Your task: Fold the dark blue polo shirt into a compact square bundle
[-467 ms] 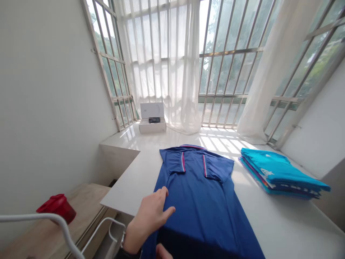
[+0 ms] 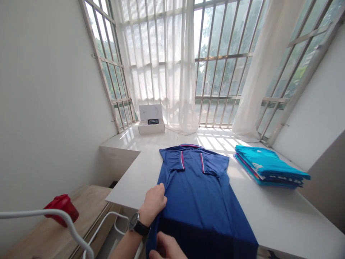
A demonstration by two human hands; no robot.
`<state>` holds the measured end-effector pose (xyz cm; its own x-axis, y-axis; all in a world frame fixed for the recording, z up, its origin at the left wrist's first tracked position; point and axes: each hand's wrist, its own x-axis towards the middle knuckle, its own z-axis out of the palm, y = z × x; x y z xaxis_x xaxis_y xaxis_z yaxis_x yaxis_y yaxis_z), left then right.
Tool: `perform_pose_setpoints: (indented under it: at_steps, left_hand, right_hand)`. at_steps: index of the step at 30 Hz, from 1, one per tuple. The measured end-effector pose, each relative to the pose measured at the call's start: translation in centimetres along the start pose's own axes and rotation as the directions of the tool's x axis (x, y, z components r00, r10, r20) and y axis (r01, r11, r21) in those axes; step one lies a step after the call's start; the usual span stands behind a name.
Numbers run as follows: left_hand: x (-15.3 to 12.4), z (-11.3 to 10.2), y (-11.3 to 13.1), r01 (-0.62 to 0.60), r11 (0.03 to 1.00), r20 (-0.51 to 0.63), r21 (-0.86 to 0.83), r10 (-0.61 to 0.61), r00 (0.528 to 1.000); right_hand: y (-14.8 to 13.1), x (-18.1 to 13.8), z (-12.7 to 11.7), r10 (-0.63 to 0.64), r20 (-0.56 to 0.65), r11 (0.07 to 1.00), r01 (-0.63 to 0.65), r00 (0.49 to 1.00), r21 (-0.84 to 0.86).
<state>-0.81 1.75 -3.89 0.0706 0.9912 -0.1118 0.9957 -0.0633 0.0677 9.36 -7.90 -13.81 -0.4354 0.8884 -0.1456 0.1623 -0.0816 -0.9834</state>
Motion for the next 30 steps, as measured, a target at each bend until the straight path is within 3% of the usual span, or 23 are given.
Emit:
perform_pose_setpoints:
  at_steps: [2, 5, 7, 9, 11, 14, 20, 26, 28, 30]
  left_hand:
    - [0.0, 0.5, -0.5, 0.027, 0.999, -0.037, -0.04, -0.028, 0.999]
    - [-0.3, 1.0, -0.9, 0.06, 0.99, -0.079, -0.129, -0.07, 0.994]
    - [-0.5, 1.1, -0.9, 0.073, 0.98, -0.105, -0.183, -0.093, 0.99]
    - [-0.6, 1.1, -0.7, 0.075, 0.971, -0.145, -0.228, -0.11, 0.983]
    - [-0.8, 1.0, -0.4, 0.062, 0.963, -0.184, -0.264, -0.113, 0.976]
    - [-1.6, 1.3, -0.1, 0.026, 0.953, -0.206, -0.303, -0.092, 0.974]
    - [-4.3, 3.6, 0.0, -0.001, 0.932, -0.237, -0.362, -0.091, 0.967]
    - [-4.1, 4.1, -0.3, -0.035, 0.886, -0.336, -0.463, -0.138, 0.932]
    - [-3.6, 3.9, -0.3, -0.051, 0.885, -0.358, -0.462, -0.134, 0.924]
    - [-3.4, 3.8, 0.0, -0.09, 0.89, -0.392, -0.447, -0.104, 0.914]
  right_hand:
    - [-2.3, 0.6, -3.2, -0.074, 0.033, 0.994, 0.076, 0.997, -0.074]
    - [-5.6, 3.1, -8.0, -0.159, -0.132, 0.987, 0.153, 0.978, -0.049]
    - [-7.0, 5.5, -10.3, -0.072, -0.164, 0.996, 0.081, 0.984, 0.044]
    - [-7.6, 7.9, -11.6, 0.072, -0.117, 0.985, -0.052, 0.991, 0.163]
    - [-7.8, 10.1, -12.1, 0.168, -0.068, 0.945, -0.142, 0.983, 0.294]
    - [-7.9, 12.9, -12.6, 0.199, -0.105, 0.892, -0.136, 0.974, 0.431]
    - [-8.1, 16.2, -14.2, 0.2, -0.128, 0.903, -0.132, 0.971, 0.409]
    - [-7.7, 14.5, -14.5, 0.295, 0.068, 0.929, -0.303, 0.953, 0.21]
    - [-7.7, 13.5, -14.2, 0.268, 0.168, 0.937, -0.297, 0.949, 0.183]
    - [-7.8, 13.2, -13.9, 0.185, 0.189, 0.939, -0.23, 0.964, 0.255]
